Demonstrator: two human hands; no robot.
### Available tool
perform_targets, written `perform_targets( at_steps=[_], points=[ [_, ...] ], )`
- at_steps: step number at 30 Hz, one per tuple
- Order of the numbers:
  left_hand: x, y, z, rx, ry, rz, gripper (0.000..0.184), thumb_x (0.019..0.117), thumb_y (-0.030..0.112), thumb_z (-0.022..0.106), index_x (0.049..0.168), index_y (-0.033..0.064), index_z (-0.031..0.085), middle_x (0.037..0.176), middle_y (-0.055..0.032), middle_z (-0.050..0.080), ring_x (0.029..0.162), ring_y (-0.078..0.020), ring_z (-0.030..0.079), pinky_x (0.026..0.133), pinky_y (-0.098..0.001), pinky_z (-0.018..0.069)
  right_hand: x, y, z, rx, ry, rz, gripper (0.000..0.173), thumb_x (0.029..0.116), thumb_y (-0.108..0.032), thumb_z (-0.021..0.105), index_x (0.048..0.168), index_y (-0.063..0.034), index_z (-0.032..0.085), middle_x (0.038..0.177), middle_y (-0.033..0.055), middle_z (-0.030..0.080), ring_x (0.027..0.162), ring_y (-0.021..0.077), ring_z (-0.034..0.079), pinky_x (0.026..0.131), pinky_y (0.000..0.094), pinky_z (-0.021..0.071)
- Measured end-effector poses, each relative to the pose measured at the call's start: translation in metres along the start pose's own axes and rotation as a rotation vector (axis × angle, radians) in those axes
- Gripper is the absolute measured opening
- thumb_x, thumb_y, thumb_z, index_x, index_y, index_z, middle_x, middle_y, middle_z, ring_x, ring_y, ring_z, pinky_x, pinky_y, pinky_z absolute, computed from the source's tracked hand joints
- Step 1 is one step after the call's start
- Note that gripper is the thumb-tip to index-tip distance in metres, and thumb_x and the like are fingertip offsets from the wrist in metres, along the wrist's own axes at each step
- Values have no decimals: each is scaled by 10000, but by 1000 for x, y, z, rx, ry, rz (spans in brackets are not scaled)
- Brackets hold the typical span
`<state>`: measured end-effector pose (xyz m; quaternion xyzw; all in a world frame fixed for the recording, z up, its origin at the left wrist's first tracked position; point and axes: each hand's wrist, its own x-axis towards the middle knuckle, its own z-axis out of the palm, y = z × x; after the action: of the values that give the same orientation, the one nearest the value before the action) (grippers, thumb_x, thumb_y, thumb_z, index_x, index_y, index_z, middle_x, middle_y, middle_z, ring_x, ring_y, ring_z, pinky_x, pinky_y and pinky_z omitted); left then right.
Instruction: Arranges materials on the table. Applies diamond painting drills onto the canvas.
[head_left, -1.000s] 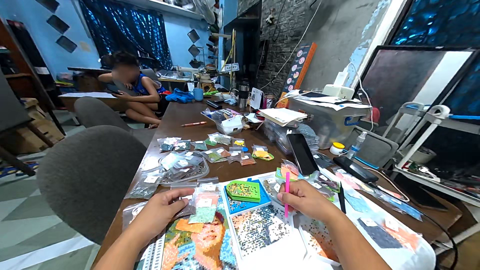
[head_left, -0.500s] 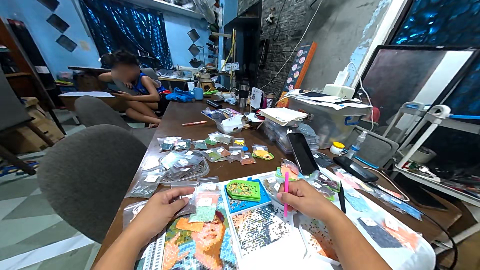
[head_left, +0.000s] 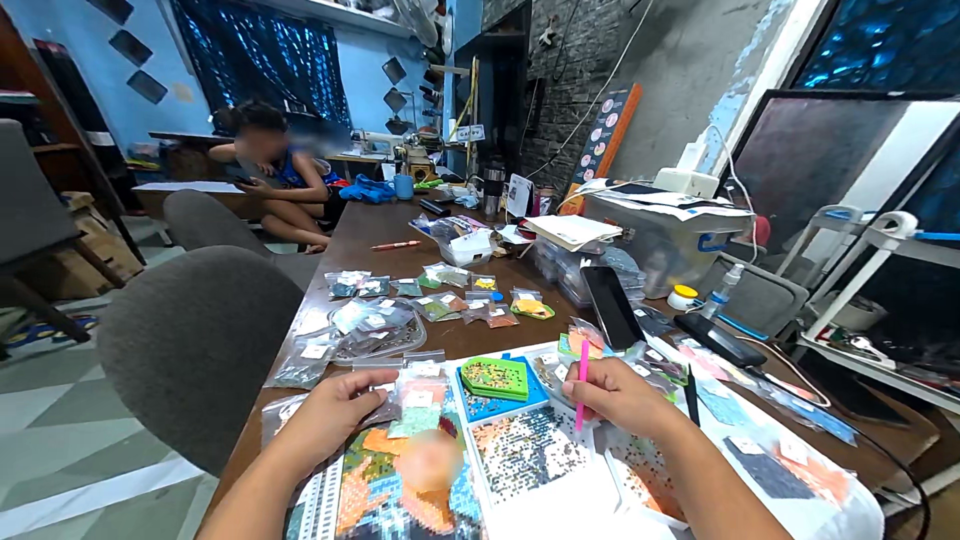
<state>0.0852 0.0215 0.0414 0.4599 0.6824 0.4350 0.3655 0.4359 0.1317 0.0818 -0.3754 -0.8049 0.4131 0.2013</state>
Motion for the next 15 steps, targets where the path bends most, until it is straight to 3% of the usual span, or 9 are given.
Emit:
perform_targets(
  at_steps=[7,11,15],
  points=[
    [3,-2,0,38,-56,65,255,1029,88,587,1264,49,678,1206,-96,685,1038,-167,658,937,-378,528,-1,-16,28,141,42,-119,223,990,-210,500,819,-177,639,674,-102,636,568,-10,585,543,172,496],
    [0,3,1,51,-84,91,274,1041,85,556,1291,40,660,1241,-123,667,1045,-185,650,934,-392,521,2,-39,61,282,-21,-263,239,998,-292,541,791,-257,655,679,-125,663,549,-33,595,503,140,491],
    [-1,4,1,45,-90,92,279,1042,72,548,1296,35,659,1269,-132,660,1079,-201,645,954,-402,511,0,-71,99,284,-189,-351,245,1042,-329,517,856,-230,642,706,-149,644,583,-55,585,522,137,486]
  ],
)
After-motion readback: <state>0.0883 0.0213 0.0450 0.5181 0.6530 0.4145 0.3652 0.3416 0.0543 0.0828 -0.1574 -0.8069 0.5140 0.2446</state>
